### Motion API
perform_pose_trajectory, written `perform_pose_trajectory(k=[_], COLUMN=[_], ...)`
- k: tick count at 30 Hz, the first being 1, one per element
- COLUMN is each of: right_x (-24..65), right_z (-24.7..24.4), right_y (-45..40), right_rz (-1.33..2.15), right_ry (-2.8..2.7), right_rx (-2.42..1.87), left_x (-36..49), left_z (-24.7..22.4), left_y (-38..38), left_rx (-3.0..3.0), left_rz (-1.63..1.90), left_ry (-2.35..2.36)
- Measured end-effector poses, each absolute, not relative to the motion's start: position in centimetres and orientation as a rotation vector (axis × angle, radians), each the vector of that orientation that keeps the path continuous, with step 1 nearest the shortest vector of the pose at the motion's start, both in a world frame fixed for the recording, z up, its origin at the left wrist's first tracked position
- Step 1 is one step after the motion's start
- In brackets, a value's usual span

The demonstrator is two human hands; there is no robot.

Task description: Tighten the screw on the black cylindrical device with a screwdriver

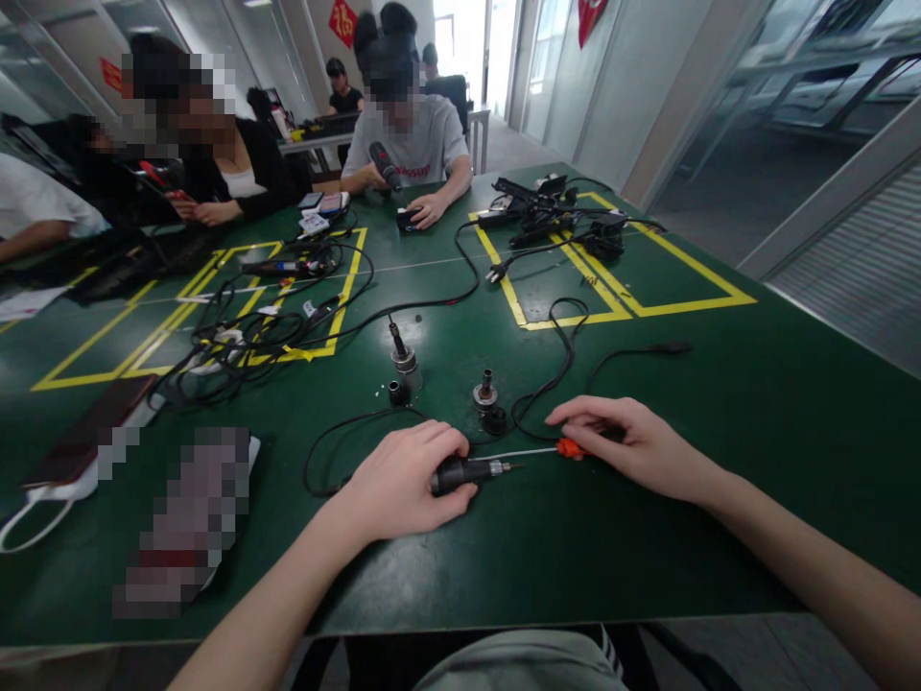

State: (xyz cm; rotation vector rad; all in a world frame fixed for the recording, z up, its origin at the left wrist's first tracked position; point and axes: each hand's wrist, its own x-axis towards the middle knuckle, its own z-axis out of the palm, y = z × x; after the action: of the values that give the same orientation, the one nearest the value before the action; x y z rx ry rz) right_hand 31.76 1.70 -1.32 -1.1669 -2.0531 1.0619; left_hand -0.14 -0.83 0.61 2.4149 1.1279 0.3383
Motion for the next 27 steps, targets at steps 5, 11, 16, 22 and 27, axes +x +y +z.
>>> perform_pose_trajectory(k=[5, 11, 16, 22, 27], right_x=[31.56, 31.55, 31.65, 31.69, 31.82], right_z=[-0.96, -1.06, -1.23, -1.08, -1.15], right_y=[1.52, 1.61, 1.61, 1.4, 1.37], right_rz=[1.164, 1.135, 1.122, 1.138, 1.031], right_ry=[-1.984, -2.08, -2.109, -2.1, -2.14], right_rx=[-1.13, -1.105, -1.125, -1.08, -1.112], left_x=[-0.3, -0.47, -0.47, -0.38, -0.25], left_z=[0.57, 0.63, 0.61, 0.6, 0.54], left_y=[-0.81, -0.86, -0.86, -0.93, -1.01], left_rx=[2.419, 2.431, 2.429, 2.456, 2.476], left_rz=[0.36, 0.368, 0.363, 0.354, 0.341], left_ry=[1.104, 1.106, 1.118, 1.105, 1.104])
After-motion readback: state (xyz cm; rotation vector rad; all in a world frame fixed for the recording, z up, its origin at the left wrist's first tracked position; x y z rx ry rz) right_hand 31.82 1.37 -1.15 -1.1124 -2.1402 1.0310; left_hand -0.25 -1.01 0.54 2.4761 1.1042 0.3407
